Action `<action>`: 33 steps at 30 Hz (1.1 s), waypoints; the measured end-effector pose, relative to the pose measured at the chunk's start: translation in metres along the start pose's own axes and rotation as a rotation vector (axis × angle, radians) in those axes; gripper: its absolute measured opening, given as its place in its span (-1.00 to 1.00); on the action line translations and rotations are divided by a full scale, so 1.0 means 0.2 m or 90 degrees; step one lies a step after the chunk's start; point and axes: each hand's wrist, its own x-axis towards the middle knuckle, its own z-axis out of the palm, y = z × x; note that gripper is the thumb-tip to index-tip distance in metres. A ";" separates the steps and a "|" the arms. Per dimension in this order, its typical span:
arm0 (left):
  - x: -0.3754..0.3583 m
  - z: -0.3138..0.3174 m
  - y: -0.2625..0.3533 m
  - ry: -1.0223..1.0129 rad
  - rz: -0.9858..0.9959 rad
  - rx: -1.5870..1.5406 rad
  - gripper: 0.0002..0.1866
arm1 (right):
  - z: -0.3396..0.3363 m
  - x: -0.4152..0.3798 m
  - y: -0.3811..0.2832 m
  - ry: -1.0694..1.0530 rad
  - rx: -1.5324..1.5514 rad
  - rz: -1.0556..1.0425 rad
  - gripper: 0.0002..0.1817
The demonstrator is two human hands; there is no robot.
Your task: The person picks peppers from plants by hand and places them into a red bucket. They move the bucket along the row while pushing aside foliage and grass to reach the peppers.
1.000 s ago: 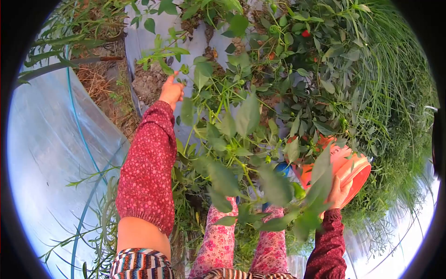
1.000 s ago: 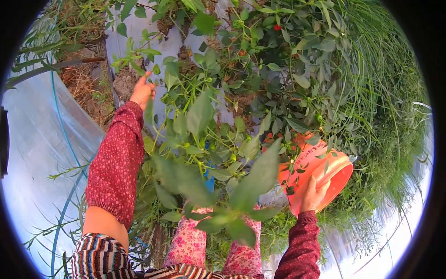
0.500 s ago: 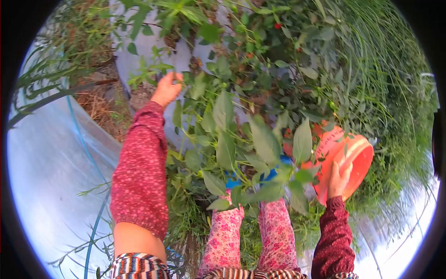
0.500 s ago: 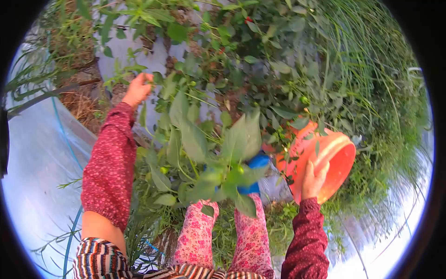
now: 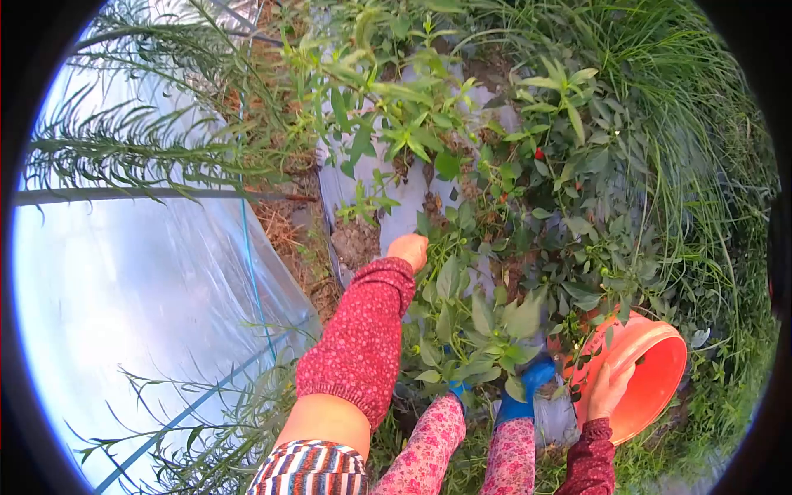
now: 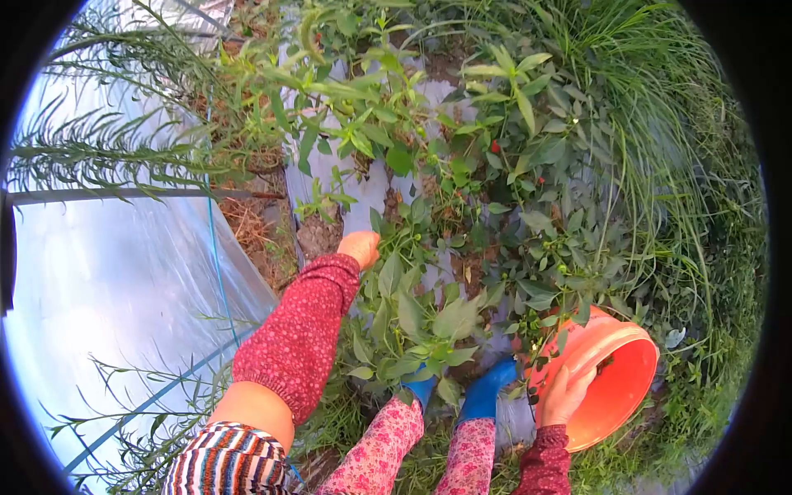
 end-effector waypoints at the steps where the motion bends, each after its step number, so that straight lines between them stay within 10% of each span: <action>1: 0.01 0.08 -0.05 -0.016 -0.019 -0.005 -0.84 | 0.01 -0.02 -0.06 0.001 0.032 0.006 -0.39; 13: -0.17 0.11 0.19 0.007 -0.219 -0.182 -0.67 | -0.01 -0.04 -0.08 -0.007 0.035 -0.024 -0.43; 27: -0.15 0.15 -0.02 0.038 0.013 -0.208 -0.77 | -0.03 -0.05 -0.13 -0.015 0.050 0.058 -0.37; 30: -0.36 -0.22 0.32 0.194 -0.078 -0.253 -0.77 | 0.00 -0.03 -0.06 -0.032 0.015 0.054 -0.34; 33: -0.58 -0.56 0.68 0.276 0.112 -0.424 -0.79 | -0.15 -0.03 -0.14 -0.081 -0.056 0.012 -0.33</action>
